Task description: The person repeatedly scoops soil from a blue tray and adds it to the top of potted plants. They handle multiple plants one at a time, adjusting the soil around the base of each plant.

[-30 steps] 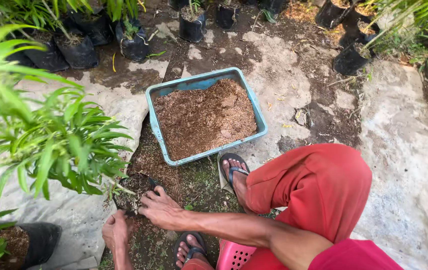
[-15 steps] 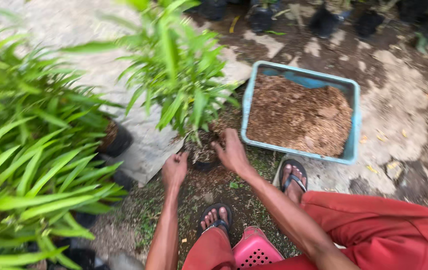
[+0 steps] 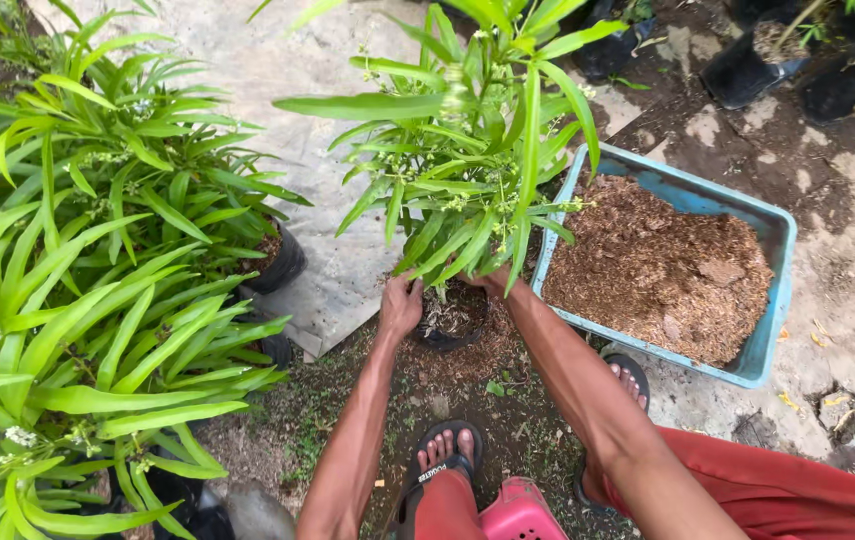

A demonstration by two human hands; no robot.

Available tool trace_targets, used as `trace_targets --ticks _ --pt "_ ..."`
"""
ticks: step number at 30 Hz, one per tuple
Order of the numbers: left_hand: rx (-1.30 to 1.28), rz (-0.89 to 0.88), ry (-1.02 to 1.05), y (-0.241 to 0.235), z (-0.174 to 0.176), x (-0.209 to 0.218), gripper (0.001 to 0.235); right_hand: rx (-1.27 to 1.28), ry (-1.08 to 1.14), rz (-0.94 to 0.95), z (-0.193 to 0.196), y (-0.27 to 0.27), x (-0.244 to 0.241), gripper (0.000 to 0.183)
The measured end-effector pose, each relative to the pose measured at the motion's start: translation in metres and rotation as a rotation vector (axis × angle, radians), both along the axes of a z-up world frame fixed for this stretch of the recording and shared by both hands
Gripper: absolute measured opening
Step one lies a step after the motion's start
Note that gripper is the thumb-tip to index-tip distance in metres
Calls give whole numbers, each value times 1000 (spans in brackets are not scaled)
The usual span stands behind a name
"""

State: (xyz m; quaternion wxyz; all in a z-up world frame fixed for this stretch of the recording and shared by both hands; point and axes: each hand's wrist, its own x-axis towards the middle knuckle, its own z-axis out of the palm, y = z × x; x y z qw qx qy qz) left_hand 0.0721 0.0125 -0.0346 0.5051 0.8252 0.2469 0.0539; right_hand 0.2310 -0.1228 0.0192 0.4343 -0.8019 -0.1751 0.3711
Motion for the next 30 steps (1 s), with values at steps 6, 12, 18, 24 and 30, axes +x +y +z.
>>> trace_targets --ticks 6,12,18,24,30 --pt "-51 119 27 -17 -37 -17 26 169 135 13 -8 -17 -25 54" --pt "39 196 -172 -21 -12 -18 34 13 -203 -176 -23 -71 -92 56" --pt "-17 129 -107 -40 51 -20 27 -252 27 -82 -54 -88 -64 59" --pt "-36 76 -70 -81 91 -18 28 100 106 71 -32 -108 -44 59" --pt "173 -39 -392 -107 91 -56 34 419 -24 85 -21 -119 -71 60"
